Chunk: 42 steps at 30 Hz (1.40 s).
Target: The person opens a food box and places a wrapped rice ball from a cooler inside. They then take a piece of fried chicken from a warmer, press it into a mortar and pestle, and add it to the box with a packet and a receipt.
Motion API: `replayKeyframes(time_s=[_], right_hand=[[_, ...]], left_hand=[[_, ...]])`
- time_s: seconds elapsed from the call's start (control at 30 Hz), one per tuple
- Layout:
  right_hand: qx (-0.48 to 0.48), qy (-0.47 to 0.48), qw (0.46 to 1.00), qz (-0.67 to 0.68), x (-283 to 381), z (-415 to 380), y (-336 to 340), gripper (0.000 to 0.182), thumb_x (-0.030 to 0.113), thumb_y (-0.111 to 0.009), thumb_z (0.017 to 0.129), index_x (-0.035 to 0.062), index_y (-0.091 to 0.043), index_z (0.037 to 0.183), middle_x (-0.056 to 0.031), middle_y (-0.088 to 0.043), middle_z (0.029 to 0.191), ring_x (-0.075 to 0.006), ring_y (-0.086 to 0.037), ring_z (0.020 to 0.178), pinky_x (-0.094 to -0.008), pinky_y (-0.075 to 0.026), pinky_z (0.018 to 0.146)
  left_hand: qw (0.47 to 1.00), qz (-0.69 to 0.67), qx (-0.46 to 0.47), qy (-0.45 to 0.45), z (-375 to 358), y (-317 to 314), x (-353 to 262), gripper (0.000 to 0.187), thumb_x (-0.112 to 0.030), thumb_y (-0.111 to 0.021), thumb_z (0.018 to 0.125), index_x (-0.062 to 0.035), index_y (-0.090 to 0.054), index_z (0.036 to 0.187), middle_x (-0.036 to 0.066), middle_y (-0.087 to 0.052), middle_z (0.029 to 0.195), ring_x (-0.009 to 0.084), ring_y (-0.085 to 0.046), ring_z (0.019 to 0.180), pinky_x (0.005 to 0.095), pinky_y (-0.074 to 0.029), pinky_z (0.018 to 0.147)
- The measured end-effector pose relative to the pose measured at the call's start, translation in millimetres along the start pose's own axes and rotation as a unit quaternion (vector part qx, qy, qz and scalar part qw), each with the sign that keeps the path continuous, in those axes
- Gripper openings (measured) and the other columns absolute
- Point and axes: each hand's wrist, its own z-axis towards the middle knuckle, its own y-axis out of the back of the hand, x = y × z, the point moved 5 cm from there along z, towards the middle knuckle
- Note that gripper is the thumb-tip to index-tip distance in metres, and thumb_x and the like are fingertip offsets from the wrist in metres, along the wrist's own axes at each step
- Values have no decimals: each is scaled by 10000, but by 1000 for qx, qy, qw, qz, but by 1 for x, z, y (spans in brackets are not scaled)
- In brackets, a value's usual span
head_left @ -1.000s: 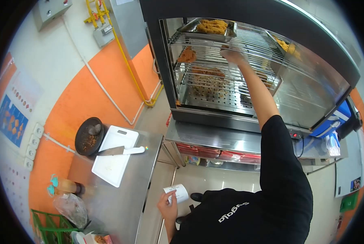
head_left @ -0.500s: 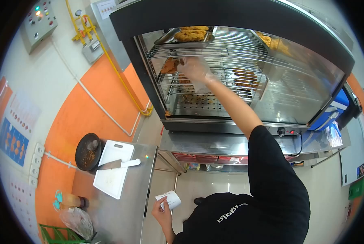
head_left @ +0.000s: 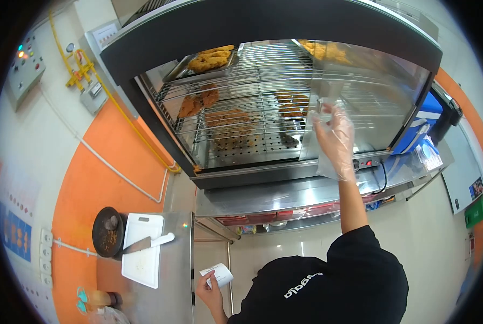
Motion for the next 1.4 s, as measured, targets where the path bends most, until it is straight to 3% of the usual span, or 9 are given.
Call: replayKeyframes(time_s=[0.23, 0.3, 0.57, 0.87, 1.1, 1.2, 1.27, 1.37, 1.4], right_hand=[[17, -43, 988, 148, -19, -4, -32, 365, 176, -714, 793, 4, -607, 1097, -170, -654, 996, -291, -635, 925, -364, -487, 825], [25, -22, 983, 181, -1, -8, -34, 393, 109, -729, 796, 19, -599, 1156, -68, -643, 977, -130, -532, 774, -282, -468, 698], [170, -17, 953, 252, 63, -29, -82, 518, 225, -739, 800, 3, -554, 1230, -170, -600, 1152, -269, -602, 1048, -353, -500, 858], [360, -56, 846, 388, 159, -61, -145, 657, 167, -715, 807, -55, -437, 1358, -210, -529, 1307, -212, -564, 1126, -324, -494, 844], [311, 31, 825, 471, 210, -79, -195, 680, 150, -714, 790, -109, -414, 1344, -254, -500, 1342, -296, -473, 1271, -367, -376, 1069], [310, 1, 838, 448, 219, -89, -218, 701, 127, -728, 786, -33, -412, 1390, -151, -564, 1249, -104, -507, 727, -278, -488, 721], [293, -21, 837, 463, 226, -91, -212, 695, 131, -736, 773, -34, -430, 1375, -140, -579, 1193, -105, -500, 704, -274, -483, 698], [242, 19, 882, 403, 222, -98, -228, 687, 150, -735, 764, 7, -447, 1371, -175, -533, 1299, -158, -548, 767, -282, -491, 727], [234, 21, 882, 408, 223, -98, -223, 687, 150, -735, 764, 7, -447, 1371, -175, -533, 1299, -158, -548, 767, -282, -491, 727]], left_hand=[[1000, -13, -10, -25, 16, -7, -8, 155, 23, -593, 876, 6, -703, 984, 81, -609, 874, 138, -608, 788, 234, -470, 632], [998, -46, -3, -36, 16, -9, -7, 167, 33, -589, 879, 3, -697, 1003, 88, -598, 918, 149, -610, 821, 245, -488, 669], [999, -25, -26, 2, 11, -9, -10, 207, 54, -580, 874, -2, -686, 1043, 90, -593, 947, 161, -613, 865, 253, -495, 702], [982, 60, -153, 90, -34, 22, 10, 208, 46, -594, 869, -1, -678, 1054, 101, -611, 938, 160, -621, 799, 240, -478, 626], [926, 91, -348, 113, -114, 65, 49, 151, -40, -560, 922, 18, -681, 992, 123, -660, 925, 205, -640, 864, 316, -511, 739], [886, 55, -434, 155, -161, 91, 77, 187, -54, -529, 924, 48, -672, 986, 141, -685, 925, 205, -636, 863, 321, -505, 732], [841, 91, -524, 96, -182, 105, 79, 249, -123, -541, 943, 28, -647, 777, 85, -642, 729, 141, -573, 678, 298, -446, 575], [851, 90, -512, 73, -237, 143, 137, 265, -156, -533, 951, 33, -675, 831, 86, -639, 761, 156, -602, 727, 286, -496, 666], [854, 121, -470, 190, -256, 150, 136, 231, -196, -591, 923, -17, -627, 1065, 117, -646, 941, 216, -604, 847, 356, -500, 738]])
